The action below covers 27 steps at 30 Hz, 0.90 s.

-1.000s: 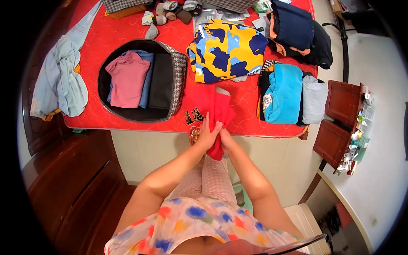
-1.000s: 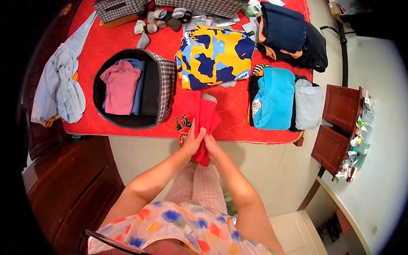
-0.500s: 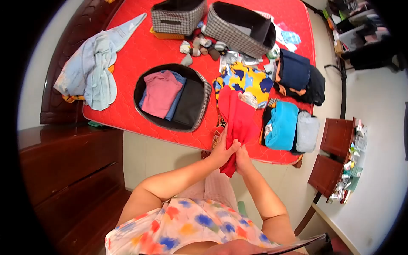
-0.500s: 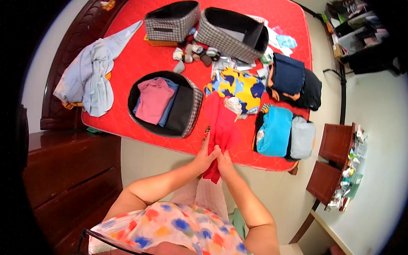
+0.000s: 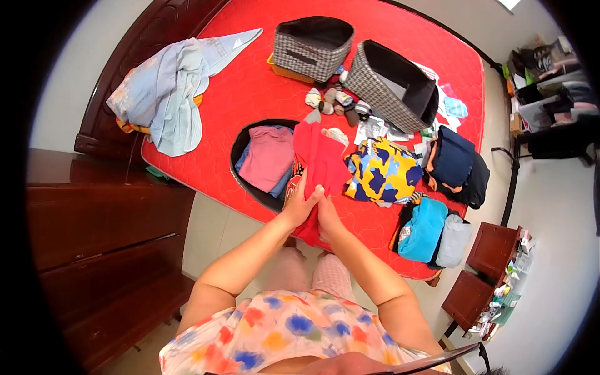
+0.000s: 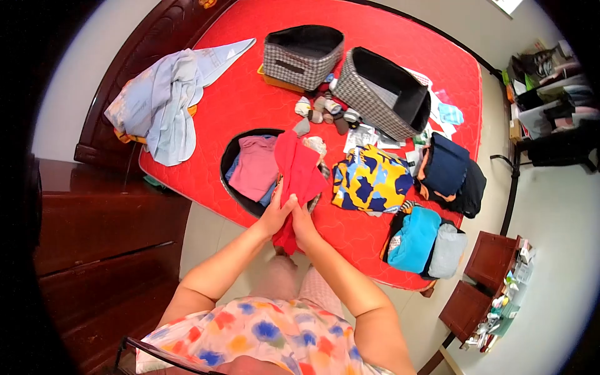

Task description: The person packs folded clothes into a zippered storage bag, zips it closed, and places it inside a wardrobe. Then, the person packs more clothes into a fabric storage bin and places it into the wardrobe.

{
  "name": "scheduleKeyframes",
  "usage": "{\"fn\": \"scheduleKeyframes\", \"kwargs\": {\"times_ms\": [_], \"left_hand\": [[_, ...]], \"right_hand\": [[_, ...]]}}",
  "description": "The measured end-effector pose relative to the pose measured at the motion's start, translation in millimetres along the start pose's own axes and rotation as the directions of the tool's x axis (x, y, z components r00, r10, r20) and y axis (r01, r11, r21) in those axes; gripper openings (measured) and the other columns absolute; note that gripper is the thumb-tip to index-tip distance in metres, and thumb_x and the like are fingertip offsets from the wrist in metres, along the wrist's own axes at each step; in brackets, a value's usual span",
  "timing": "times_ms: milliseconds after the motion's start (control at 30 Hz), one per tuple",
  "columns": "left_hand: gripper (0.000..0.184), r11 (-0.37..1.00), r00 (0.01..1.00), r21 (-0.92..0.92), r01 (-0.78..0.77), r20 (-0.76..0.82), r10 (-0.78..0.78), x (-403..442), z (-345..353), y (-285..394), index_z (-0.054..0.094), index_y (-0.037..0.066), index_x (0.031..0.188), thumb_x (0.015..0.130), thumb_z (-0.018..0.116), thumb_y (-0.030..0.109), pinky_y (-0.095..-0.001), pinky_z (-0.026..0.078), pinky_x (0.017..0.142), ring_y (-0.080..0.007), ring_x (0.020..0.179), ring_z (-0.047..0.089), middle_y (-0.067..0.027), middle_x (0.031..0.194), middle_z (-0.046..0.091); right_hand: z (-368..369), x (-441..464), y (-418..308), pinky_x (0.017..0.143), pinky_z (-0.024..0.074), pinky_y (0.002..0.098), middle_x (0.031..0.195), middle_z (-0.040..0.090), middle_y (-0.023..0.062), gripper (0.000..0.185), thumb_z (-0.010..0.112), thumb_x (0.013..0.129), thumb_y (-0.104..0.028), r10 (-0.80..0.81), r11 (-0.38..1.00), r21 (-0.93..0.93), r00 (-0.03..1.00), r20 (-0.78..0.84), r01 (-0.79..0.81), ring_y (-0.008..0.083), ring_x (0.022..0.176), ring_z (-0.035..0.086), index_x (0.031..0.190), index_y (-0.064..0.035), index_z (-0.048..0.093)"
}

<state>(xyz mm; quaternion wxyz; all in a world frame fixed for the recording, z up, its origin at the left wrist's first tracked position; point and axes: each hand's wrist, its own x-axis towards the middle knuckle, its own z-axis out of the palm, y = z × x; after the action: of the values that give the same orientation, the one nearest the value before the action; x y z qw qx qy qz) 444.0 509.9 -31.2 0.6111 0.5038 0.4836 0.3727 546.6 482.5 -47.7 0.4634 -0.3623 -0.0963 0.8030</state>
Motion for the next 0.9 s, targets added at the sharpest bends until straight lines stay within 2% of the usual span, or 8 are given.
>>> {"fn": "scheduleKeyframes", "kwargs": {"times_ms": [133, 433, 600, 633, 733, 800, 833, 900], "left_hand": [[0.078, 0.973, 0.972, -0.03, 0.23, -0.031, -0.231, 17, -56, -60, 0.017, 0.002, 0.146, 0.09, 0.055, 0.042, -0.0365, 0.026, 0.108, -0.0269, 0.133, 0.033, -0.0184, 0.143, 0.035], [0.068, 0.805, 0.795, -0.152, 0.573, 0.342, -0.501, 71, -128, -92, 0.008, 0.017, 0.15, 0.097, 0.044, 0.04, -0.0348, 0.026, 0.108, -0.0212, 0.134, 0.028, -0.0106, 0.147, 0.027], [0.067, 0.819, 0.786, -0.154, 0.553, 0.423, -0.451, 107, -174, -134, 0.013, 0.022, 0.149, 0.095, 0.039, 0.052, -0.0362, 0.03, 0.106, -0.0222, 0.132, 0.032, -0.0097, 0.145, 0.032], [0.067, 0.771, 0.751, -0.176, 0.612, 0.436, -0.496, 110, -182, -135, 0.017, 0.02, 0.148, 0.094, 0.038, 0.054, -0.0358, 0.031, 0.105, -0.022, 0.131, 0.033, -0.0092, 0.144, 0.034], [0.068, 0.781, 0.8, -0.196, 0.593, 0.253, -0.544, 115, -207, -135, 0.032, 0.011, 0.142, 0.093, 0.038, 0.058, -0.035, 0.033, 0.103, -0.0213, 0.123, 0.044, -0.0096, 0.137, 0.044], [0.066, 0.855, 0.849, -0.058, 0.515, 0.171, -0.5, 128, -243, -154, 0.033, 0.012, 0.142, 0.092, 0.043, 0.055, -0.0365, 0.033, 0.103, -0.0251, 0.123, 0.043, -0.013, 0.136, 0.042], [0.064, 0.883, 0.887, 0.129, 0.451, 0.039, -0.459, 131, -254, -164, 0.036, 0.011, 0.14, 0.092, 0.045, 0.053, -0.0372, 0.034, 0.102, -0.0269, 0.122, 0.043, -0.0146, 0.134, 0.042], [0.062, 0.876, 0.921, 0.285, 0.388, -0.073, -0.384, 137, -270, -182, 0.035, 0.012, 0.14, 0.087, 0.059, 0.033, -0.042, 0.032, 0.102, -0.0341, 0.122, 0.039, -0.0195, 0.132, 0.038]], "right_hand": [[13, 49, 42, 0.104, 0.0338, 0.0362, 0.143, 0.034, 0.0082, 0.062, 0.045, 0.096, -0.039, -0.004, 0.999, -0.038, 0.987, -0.161, -0.002, 0.0221, 0.129, 0.036, 0.144, -0.0097, 0.019], [7, 146, 114, 0.104, 0.0349, 0.0381, 0.142, 0.035, 0.0121, 0.065, 0.045, 0.096, -0.042, -0.227, 0.973, -0.146, 0.858, -0.461, 0.179, 0.0243, 0.128, 0.038, 0.144, -0.0075, 0.018], [18, 207, 142, 0.104, 0.0332, 0.0359, 0.14, 0.038, 0.0114, 0.061, 0.045, 0.097, -0.039, -0.353, 0.934, -0.233, 0.788, -0.504, 0.269, 0.0229, 0.127, 0.039, 0.142, -0.0046, 0.024], [21, 211, 144, 0.109, 0.0243, 0.0349, 0.146, 0.028, 0.0148, 0.068, 0.043, 0.096, -0.043, -0.309, 0.943, -0.273, 0.803, -0.509, 0.19, 0.025, 0.134, 0.028, 0.143, -0.0016, 0.02], [45, 227, 150, 0.114, 0.0101, 0.0356, 0.153, 0.01, 0.0202, 0.077, 0.039, 0.094, -0.052, -0.331, 0.879, -0.474, 0.783, -0.526, 0.052, 0.0278, 0.142, 0.009, 0.145, 0.0017, 0.018], [30, 265, 185, 0.113, 0.0127, 0.0354, 0.151, 0.015, 0.0215, 0.072, 0.038, 0.095, -0.05, -0.349, 0.767, -0.642, 0.854, -0.385, 0.024, 0.0301, 0.141, 0.012, 0.143, 0.0018, 0.024], [57, 256, 151, 0.112, 0.0162, 0.0332, 0.152, 0.019, 0.0143, 0.073, 0.038, 0.096, -0.049, -0.228, 0.888, -0.442, 0.956, -0.187, 0.125, 0.0239, 0.14, 0.016, 0.146, -0.0019, 0.016], [30, 293, 190, 0.111, 0.02, 0.0357, 0.146, 0.029, 0.0221, 0.061, 0.044, 0.096, -0.04, -0.251, 0.838, -0.539, 0.937, -0.245, 0.084, 0.0307, 0.138, 0.024, 0.139, 0.0011, 0.033]]}}
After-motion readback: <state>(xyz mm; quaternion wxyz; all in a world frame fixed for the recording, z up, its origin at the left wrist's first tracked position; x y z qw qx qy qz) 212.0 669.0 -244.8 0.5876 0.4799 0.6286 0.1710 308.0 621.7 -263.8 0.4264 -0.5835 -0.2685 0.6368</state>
